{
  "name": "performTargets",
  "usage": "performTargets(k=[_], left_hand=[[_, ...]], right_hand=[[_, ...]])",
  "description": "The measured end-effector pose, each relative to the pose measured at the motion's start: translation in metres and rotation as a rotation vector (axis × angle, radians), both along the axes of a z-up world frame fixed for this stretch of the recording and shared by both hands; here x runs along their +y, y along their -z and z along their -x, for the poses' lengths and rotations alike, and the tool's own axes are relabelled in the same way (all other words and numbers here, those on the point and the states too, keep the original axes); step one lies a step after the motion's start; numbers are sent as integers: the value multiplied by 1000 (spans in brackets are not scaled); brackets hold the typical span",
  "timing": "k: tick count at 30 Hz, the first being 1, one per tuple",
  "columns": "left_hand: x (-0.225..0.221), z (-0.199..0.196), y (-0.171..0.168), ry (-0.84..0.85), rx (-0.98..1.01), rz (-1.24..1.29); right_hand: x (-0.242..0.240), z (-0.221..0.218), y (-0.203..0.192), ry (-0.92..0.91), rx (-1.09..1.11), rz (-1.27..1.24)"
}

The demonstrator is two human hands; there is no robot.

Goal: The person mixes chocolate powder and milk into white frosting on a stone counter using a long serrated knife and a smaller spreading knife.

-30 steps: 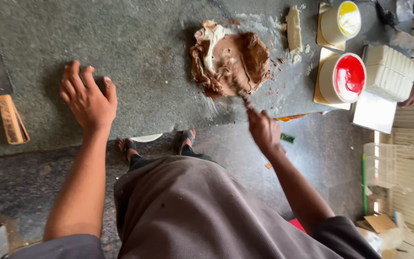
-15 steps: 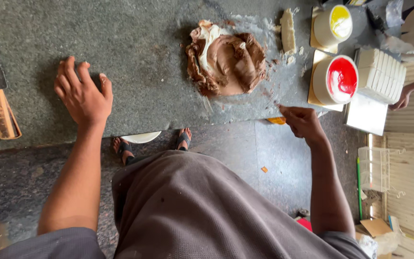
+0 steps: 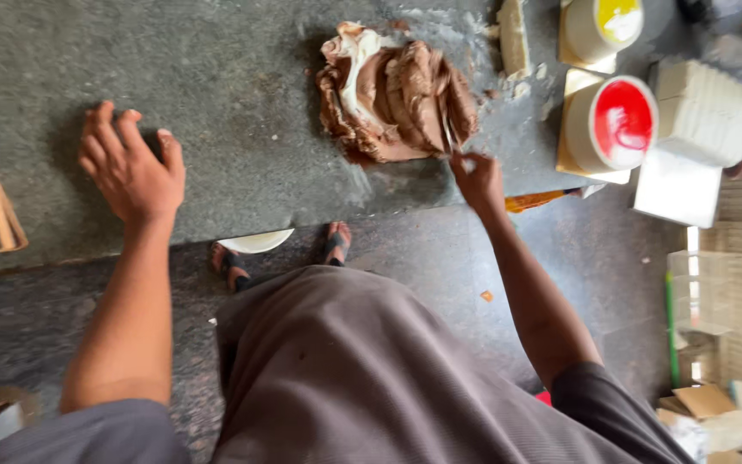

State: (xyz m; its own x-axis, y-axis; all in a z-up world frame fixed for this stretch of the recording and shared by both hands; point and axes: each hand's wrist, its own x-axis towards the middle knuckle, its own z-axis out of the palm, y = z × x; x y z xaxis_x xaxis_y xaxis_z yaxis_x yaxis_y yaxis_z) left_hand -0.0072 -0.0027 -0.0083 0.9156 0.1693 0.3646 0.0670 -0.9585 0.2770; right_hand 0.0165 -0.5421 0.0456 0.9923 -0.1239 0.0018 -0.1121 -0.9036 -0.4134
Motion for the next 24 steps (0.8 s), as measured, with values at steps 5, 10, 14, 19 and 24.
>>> performTargets(k=[5,10,14,19,24], left_hand=[[-2,-4,-8,22,-27,32],[0,-5,-11,17,-6,34],[0,-2,-13,24,-12,67],[3,-7,-14,33,-16,59],[-1,-7,-12,35,-18,64]], right_hand=[[41,36,-26,-47,76,-324],[24,36,-31,-118,32,303],[68,4,-9,-3,39,-256],[74,53,-23,-242,-27,121],[41,2,4,-137,-71,-95]])
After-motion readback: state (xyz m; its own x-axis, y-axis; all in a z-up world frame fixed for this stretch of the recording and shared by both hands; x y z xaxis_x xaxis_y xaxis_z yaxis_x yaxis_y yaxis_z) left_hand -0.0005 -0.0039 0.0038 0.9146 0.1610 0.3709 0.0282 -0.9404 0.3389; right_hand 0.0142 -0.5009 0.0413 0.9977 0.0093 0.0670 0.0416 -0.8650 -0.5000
